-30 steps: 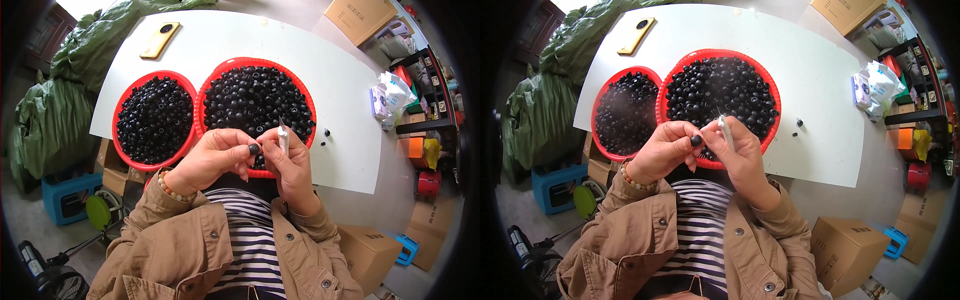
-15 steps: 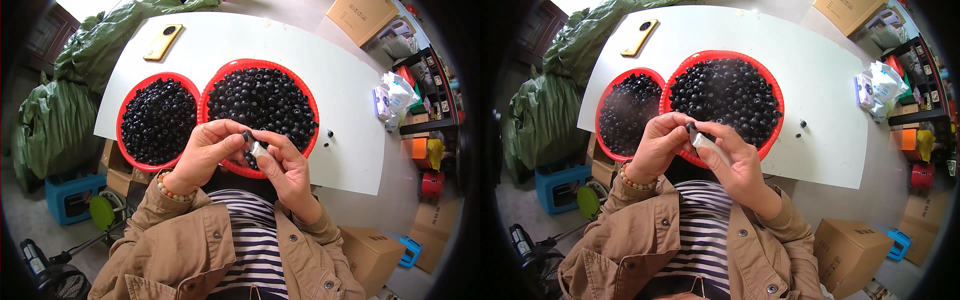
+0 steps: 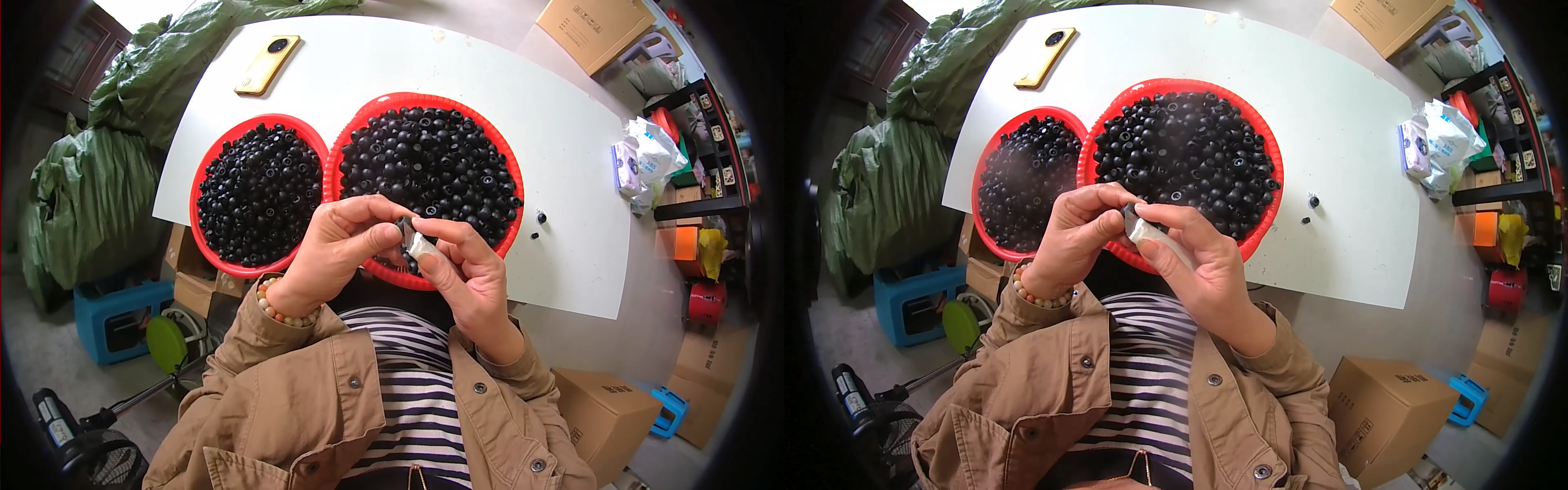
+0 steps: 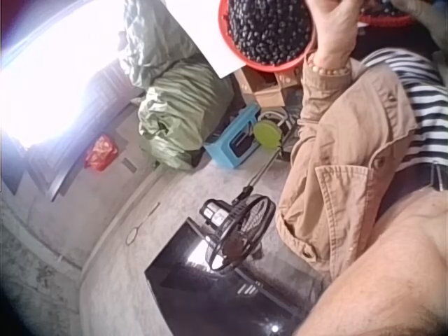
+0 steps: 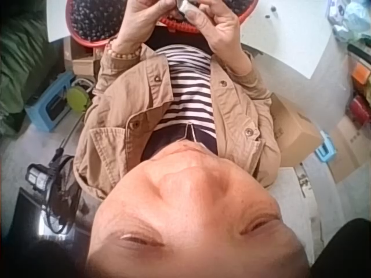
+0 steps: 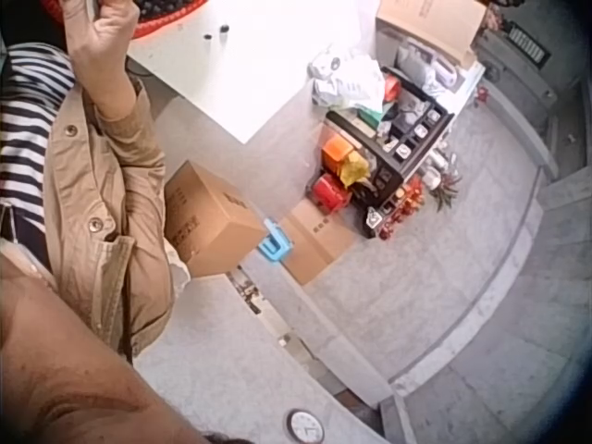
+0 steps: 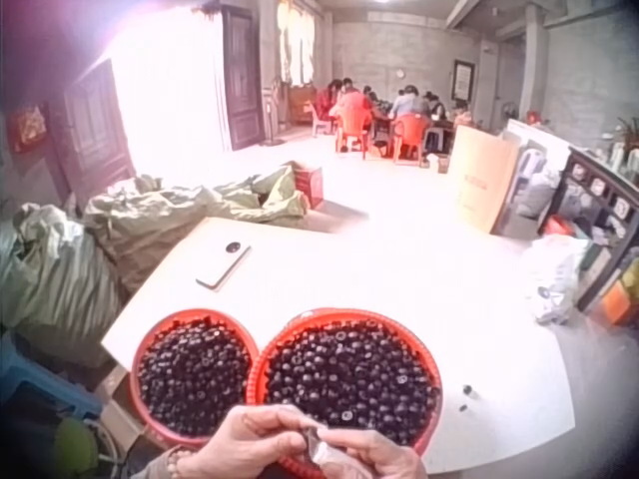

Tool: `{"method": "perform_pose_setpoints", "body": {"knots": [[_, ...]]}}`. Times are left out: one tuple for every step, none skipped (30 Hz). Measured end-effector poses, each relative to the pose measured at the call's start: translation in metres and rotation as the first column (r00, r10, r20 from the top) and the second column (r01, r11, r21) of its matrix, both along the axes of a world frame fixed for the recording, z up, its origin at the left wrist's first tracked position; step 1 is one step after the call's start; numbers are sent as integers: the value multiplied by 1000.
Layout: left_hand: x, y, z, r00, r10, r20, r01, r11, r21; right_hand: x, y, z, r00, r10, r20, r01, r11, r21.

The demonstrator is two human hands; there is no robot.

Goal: Assembling small plastic components by inserting white inserts into black shells.

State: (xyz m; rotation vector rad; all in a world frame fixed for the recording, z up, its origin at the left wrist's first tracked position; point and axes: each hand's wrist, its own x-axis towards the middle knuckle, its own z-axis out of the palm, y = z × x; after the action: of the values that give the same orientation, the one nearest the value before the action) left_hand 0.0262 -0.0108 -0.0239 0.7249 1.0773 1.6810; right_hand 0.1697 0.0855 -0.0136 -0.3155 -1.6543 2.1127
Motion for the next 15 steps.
{"method": "perform_pose_setpoints", "body": {"knots": [[0,0,-1,1000,0,1,0,1000,0,0,0,0,1000,-1,3,1,1000,3],[0,0,-2,1000,3,-7,-3,1000,2,0,0,-1,1000,-3,6,3,1000,5],[0,0,-2,1000,5,-14,-5,1000,5,0,0,-2,1000,-3,6,3,1000,5],[0,0,-2,1000,5,-14,-5,1000,5,-1,0,-3,1000,-3,1,3,1000,-4],[-1,0,-3,1000,1,-14,-1,1000,2,-1,-1,-3,1000,-4,-3,4,1000,-13],[-1,0,-3,1000,-3,-14,3,1000,-1,-1,-1,-4,1000,-4,-3,4,1000,-13],[-1,0,-3,1000,-4,-14,4,1000,-1,-2,-1,-4,1000,-8,-6,8,1000,-11],[-1,0,-3,1000,-6,-20,6,1000,-7,-2,-1,-4,1000,-13,-9,13,1000,-9],[-1,0,-3,1000,-9,-27,9,1000,-14,-3,-3,-6,1000,-14,-8,14,1000,-9],[-2,0,-3,1000,-11,-27,11,1000,-13,-3,-4,-7,999,-38,-7,38,999,-15],[-2,1,-4,999,-2,-53,2,1000,-3,-4,-6,-8,998,-62,-4,62,998,-21],[-2,1,-5,997,9,-79,-8,1000,8,-5,-6,-7,998,-62,-4,62,998,-21],[-1,1,-4,997,8,-78,-7,1000,8,-6,-7,-4,997,-82,8,82,997,-8],[0,1,-3,997,23,-80,-23,1000,6,-6,-7,-2,995,-101,21,101,995,5],[1,1,-2,996,40,-82,-40,999,3,-6,-7,-1,995,-101,20,101,995,5]]}}
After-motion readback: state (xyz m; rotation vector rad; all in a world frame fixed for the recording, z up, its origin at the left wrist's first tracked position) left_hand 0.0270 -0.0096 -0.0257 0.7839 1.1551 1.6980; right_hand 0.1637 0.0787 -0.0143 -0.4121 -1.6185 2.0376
